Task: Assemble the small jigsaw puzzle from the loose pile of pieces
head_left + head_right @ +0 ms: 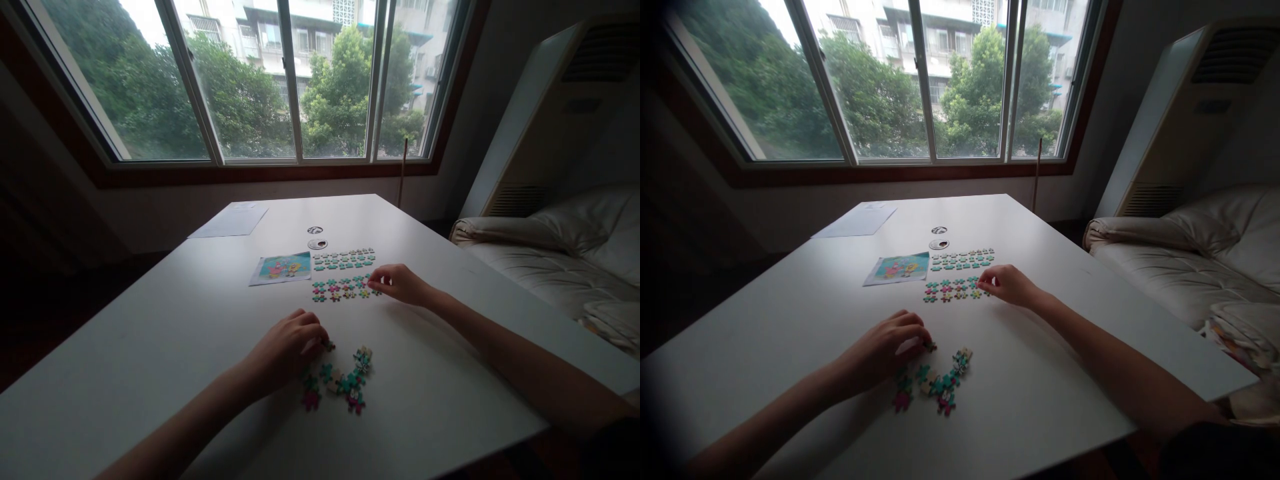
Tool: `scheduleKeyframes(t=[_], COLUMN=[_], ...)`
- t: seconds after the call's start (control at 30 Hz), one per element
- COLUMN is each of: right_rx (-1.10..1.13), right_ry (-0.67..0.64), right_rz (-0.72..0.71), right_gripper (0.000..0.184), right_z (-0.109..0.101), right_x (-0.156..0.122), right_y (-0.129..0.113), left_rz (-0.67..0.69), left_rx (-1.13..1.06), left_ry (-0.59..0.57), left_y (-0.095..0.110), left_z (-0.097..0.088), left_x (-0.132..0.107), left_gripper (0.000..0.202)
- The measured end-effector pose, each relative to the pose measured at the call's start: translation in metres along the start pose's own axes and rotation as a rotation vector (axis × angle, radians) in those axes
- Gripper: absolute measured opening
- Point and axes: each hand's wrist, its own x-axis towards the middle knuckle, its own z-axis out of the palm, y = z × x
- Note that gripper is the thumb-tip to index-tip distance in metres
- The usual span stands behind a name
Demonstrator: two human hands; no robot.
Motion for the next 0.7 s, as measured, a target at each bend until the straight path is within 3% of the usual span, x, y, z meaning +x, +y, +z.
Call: scheduleKeyframes(t=[0.27, 0.53, 0.7], right_rx=[0.02, 0.014, 0.004], right_ry=[-0.076, -0.005, 0.035], right_rz=[-0.237, -0.226, -0.231], right_gripper=[0.012, 0.011, 0.012], right_z=[0.012, 0.021, 0.027], right_x=[-0.011, -0.015, -0.016], right_y=[-0.06, -0.063, -0.068], left_rz=[-0.099, -0.149, -0.278], left_rx=[-0.143, -0.263, -0.57], left_ry=[0.027, 0.103, 0.188], left_y=[0.004, 0.004, 0.004], left_z=[0.0, 0.004, 0.003], left_x=[0.0, 0.004, 0.012], left_gripper=[0.011, 0.02, 0.024])
